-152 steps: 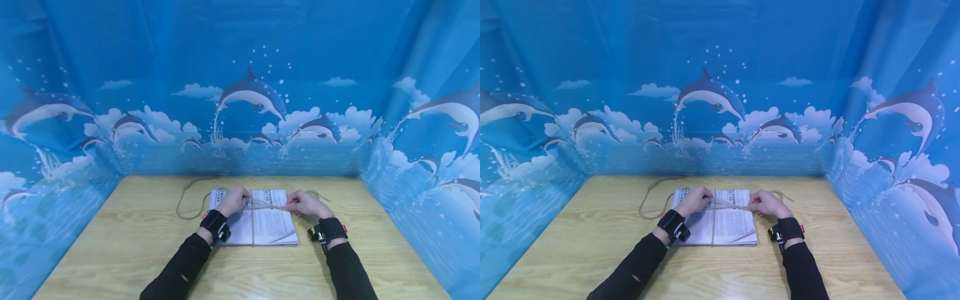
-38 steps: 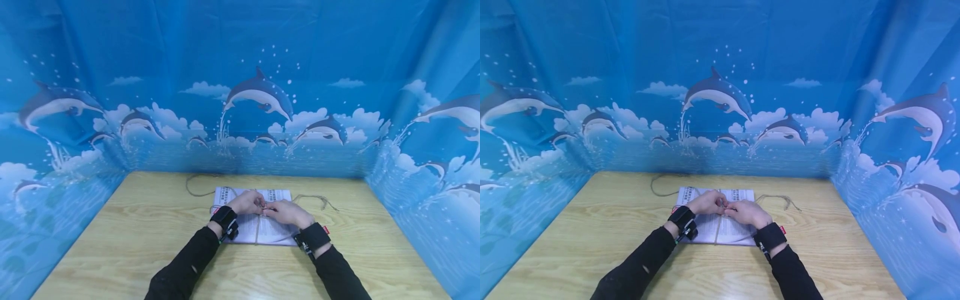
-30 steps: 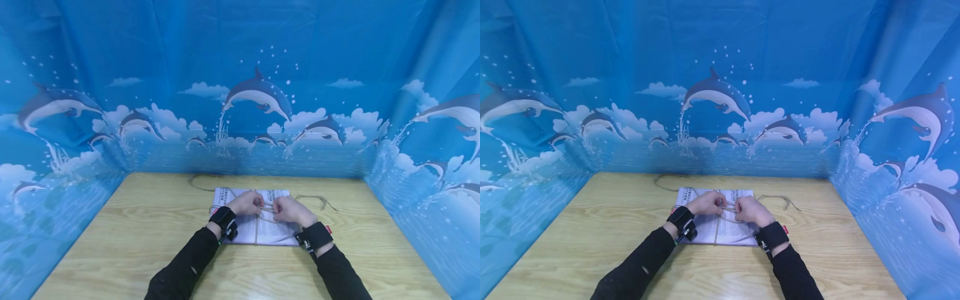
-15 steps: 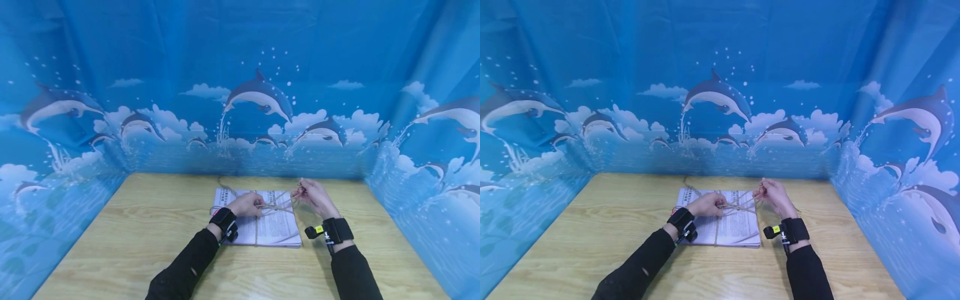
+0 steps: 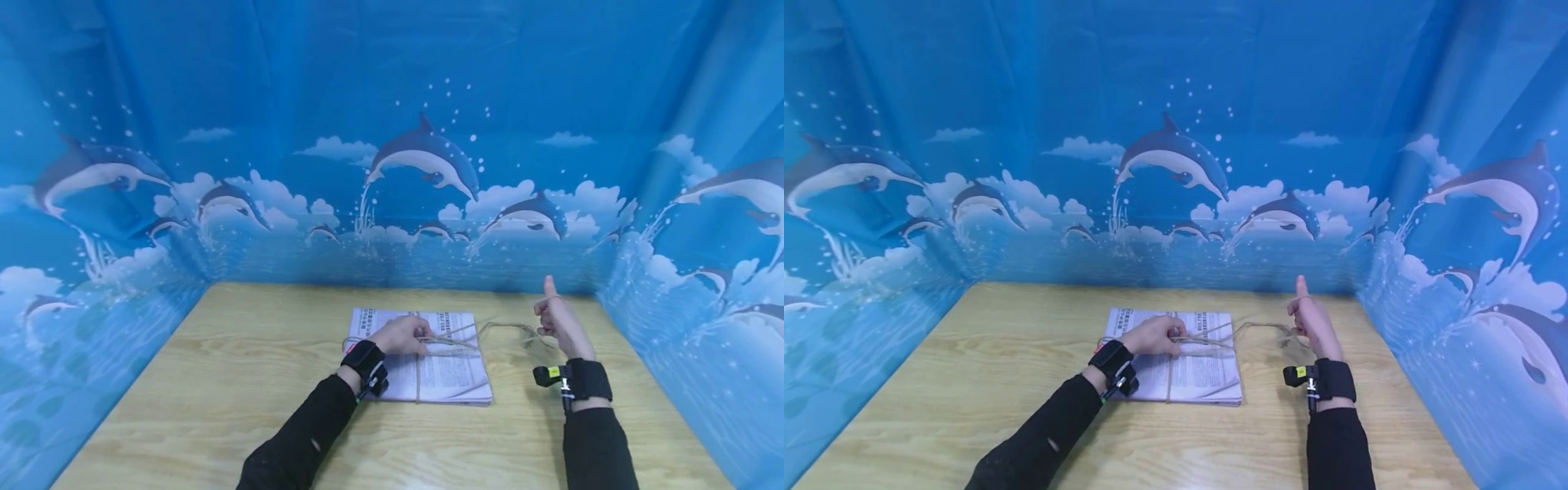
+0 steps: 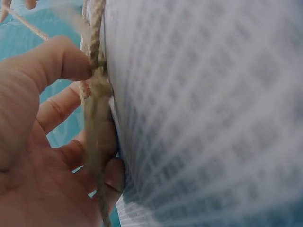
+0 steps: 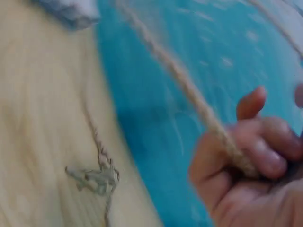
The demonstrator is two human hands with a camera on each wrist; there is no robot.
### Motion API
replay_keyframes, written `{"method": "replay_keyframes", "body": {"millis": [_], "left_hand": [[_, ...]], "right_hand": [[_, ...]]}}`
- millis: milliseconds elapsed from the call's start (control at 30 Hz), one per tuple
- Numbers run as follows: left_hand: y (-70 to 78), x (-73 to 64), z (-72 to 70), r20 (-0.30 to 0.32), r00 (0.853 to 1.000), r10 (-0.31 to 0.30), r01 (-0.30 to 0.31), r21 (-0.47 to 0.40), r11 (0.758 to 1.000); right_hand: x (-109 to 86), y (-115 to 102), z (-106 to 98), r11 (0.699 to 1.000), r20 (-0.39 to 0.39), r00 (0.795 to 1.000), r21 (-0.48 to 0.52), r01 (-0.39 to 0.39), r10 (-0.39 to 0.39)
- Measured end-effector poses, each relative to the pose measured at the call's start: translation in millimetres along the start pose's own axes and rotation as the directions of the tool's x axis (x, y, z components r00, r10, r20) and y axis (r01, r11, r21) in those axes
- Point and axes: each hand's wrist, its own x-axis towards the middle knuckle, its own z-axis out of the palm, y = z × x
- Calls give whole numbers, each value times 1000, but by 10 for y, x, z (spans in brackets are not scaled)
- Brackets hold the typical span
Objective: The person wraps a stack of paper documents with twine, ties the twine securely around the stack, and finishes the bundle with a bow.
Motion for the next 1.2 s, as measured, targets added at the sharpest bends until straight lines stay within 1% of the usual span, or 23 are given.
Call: {"method": "replay_keyframes", "body": {"millis": [33,67,100,133,167,200,233,267,300,333,467,533,633,767,833,900,933,967,1000,1067,1133,1200], "left_hand": [[3,1,2,0,1000,1,-1,5,1000],[4,2,6,1,1000,1,-1,5,1000],[8,4,7,1,1000,0,0,8,1000],[10,6,10,3,1000,-1,1,10,1000],[13,8,10,4,1000,-3,3,8,1000],[17,10,10,7,1000,-4,4,4,1000],[17,10,10,8,1000,-6,5,4,1000],[16,9,12,11,1000,-9,9,2,1000],[16,13,12,11,1000,-8,8,6,1000],[16,15,11,11,1000,-6,6,11,1000],[33,25,5,2,1000,1,-1,66,998],[61,18,5,-8,1000,-1,2,113,994],[124,2,25,-39,999,-11,18,188,982],[224,-4,70,-101,995,-5,34,291,956],[262,4,89,-120,993,-2,41,317,947],[288,14,103,-122,992,-13,51,311,949],[298,16,107,-120,992,-22,57,291,955],[306,17,109,-114,993,-32,62,268,961],[310,18,110,-107,994,-38,64,248,967],[314,8,97,-90,995,-51,67,191,979],[299,-1,80,-78,996,-51,63,152,986],[284,-12,63,-74,996,-44,54,134,990]], "right_hand": [[-5,13,-42,998,5,1000,56,-30,30],[-9,25,-68,996,-8,999,72,-43,44],[-16,32,-80,999,-34,999,40,-34,35],[-21,34,-78,999,-84,996,-40,-20,16],[-24,29,-61,991,-148,989,-133,-14,-5],[-27,18,-41,972,-207,978,-233,-21,-29],[-32,2,-11,948,-260,964,-318,-33,-54],[-37,-14,18,927,-290,954,-374,-36,-80],[-43,-30,43,912,-310,945,-409,-35,-102],[-49,-46,64,906,-320,941,-421,-33,-114],[-78,-92,112,918,-323,937,-398,-10,-130],[-86,-111,127,906,-323,935,-423,0,-150],[-87,-135,159,872,-319,919,-488,50,-231],[-73,-156,220,827,-285,889,-539,160,-358],[-56,-153,253,813,-267,884,-552,185,-383],[-34,-132,274,800,-262,879,-568,194,-399],[-31,-121,280,799,-267,877,-570,191,-400],[-30,-106,279,800,-285,870,-571,184,-403],[-30,-91,269,799,-313,855,-575,176,-414],[-44,-65,226,814,-373,833,-562,148,-410],[-58,-41,172,825,-425,807,-550,131,-411],[-64,-20,131,833,-455,791,-540,121,-410]]}}
